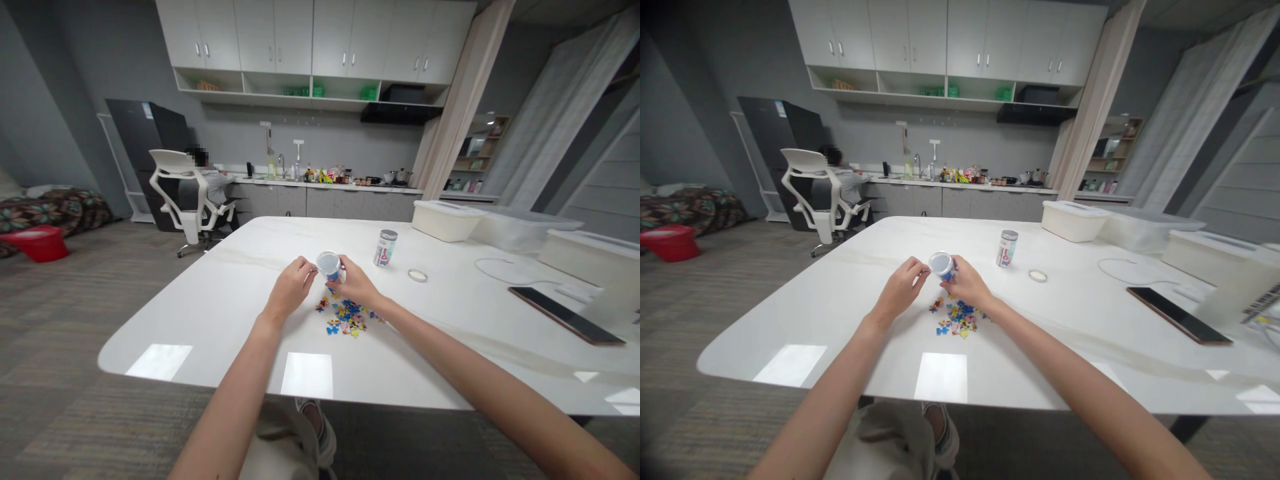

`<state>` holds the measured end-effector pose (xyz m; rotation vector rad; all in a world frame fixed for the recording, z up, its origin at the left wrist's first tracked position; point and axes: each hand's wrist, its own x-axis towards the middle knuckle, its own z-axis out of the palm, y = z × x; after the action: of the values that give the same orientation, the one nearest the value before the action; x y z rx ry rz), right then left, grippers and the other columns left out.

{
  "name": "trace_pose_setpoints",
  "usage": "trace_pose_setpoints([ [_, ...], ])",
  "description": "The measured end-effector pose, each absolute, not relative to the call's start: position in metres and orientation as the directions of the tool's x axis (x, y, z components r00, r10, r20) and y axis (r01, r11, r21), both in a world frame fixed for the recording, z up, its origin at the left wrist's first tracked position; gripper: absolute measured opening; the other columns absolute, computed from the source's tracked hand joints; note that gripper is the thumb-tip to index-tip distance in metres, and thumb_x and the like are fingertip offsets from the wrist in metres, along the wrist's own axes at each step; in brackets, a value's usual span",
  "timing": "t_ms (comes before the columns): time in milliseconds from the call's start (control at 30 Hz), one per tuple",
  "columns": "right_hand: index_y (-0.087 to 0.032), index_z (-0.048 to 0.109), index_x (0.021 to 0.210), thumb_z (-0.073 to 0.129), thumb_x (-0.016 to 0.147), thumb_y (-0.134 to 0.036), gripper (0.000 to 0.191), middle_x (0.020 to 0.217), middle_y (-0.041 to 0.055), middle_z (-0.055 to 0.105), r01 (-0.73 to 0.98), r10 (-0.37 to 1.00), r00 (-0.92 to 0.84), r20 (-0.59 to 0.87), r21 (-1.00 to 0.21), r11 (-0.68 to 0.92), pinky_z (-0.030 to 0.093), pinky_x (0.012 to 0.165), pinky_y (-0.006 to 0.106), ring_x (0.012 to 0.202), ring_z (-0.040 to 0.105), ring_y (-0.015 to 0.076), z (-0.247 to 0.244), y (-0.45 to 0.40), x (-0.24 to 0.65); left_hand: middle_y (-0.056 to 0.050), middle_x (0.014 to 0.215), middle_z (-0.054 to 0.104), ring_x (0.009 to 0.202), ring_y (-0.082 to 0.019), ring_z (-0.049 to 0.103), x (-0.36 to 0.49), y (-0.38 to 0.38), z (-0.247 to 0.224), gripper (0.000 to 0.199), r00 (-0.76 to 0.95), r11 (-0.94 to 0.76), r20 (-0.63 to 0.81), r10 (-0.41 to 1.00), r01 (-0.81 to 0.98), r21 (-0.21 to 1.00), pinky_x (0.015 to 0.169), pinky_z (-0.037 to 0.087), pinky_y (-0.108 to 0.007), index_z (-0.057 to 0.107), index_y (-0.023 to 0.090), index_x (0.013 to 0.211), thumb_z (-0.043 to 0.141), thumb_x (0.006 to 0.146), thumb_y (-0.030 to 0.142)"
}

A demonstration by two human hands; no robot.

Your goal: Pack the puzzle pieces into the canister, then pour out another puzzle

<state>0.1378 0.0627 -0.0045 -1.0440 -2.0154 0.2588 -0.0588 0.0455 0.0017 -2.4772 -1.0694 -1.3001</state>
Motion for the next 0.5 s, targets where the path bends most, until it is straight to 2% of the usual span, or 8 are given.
trace_pose_setpoints([
  [67,-0.019,0.051,0.114,0.066,0.07,-0.016,0.047,0.111,0.0092,0.062,0.63,0.692,-0.39,0.607,-0.373,0.681,0.046,0.089,0.04,0.103,0.058,0.025,-0.003,0.048,0.153,-0.006,0.089,0.057,0.085,-0.018,0.056,-0.055,0.041,0.007,0.015,0.358,-0.74,0.805,0.473,0.658,0.142,0.078,0.048,-0.031,0.056,0.019,0.094,0.042,0.097,0.02],
  [167,-0.019,0.051,0.118,0.062,0.072,-0.01,0.048,0.113,0.0109,0.062,0.668,0.652,-0.447,0.612,-0.257,0.699,0.047,0.089,0.042,0.105,0.058,0.0268,-0.004,0.041,0.168,-0.007,0.093,0.057,0.087,-0.017,0.056,-0.048,0.034,0.011,0.017,0.38,-0.762,0.823,0.422,0.64,0.095,0.079,0.047,-0.03,0.056,0.018,0.096,0.039,0.098,0.02],
  [367,-0.021,0.048,0.122,0.061,0.075,-0.011,0.049,0.117,0.0116,0.061,0.667,0.596,-0.475,0.647,-0.178,0.724,0.047,0.091,0.045,0.109,0.057,0.0283,-0.001,0.047,0.173,-0.006,0.091,0.062,0.084,-0.019,0.058,-0.035,0.03,0.008,0.015,0.551,-0.768,0.723,0.417,0.639,-0.045,0.076,0.046,-0.032,0.055,0.018,0.099,0.041,0.097,0.018],
  [500,-0.021,0.048,0.123,0.059,0.074,-0.008,0.052,0.118,0.012,0.061,0.655,0.579,-0.483,0.657,-0.168,0.737,0.047,0.092,0.046,0.11,0.057,0.0288,0.003,0.044,0.171,-0.004,0.083,0.063,0.08,-0.019,0.06,-0.034,0.032,0.006,0.01,0.52,-0.736,0.733,0.44,0.676,-0.038,0.074,0.046,-0.033,0.055,0.019,0.097,0.046,0.097,0.023],
])
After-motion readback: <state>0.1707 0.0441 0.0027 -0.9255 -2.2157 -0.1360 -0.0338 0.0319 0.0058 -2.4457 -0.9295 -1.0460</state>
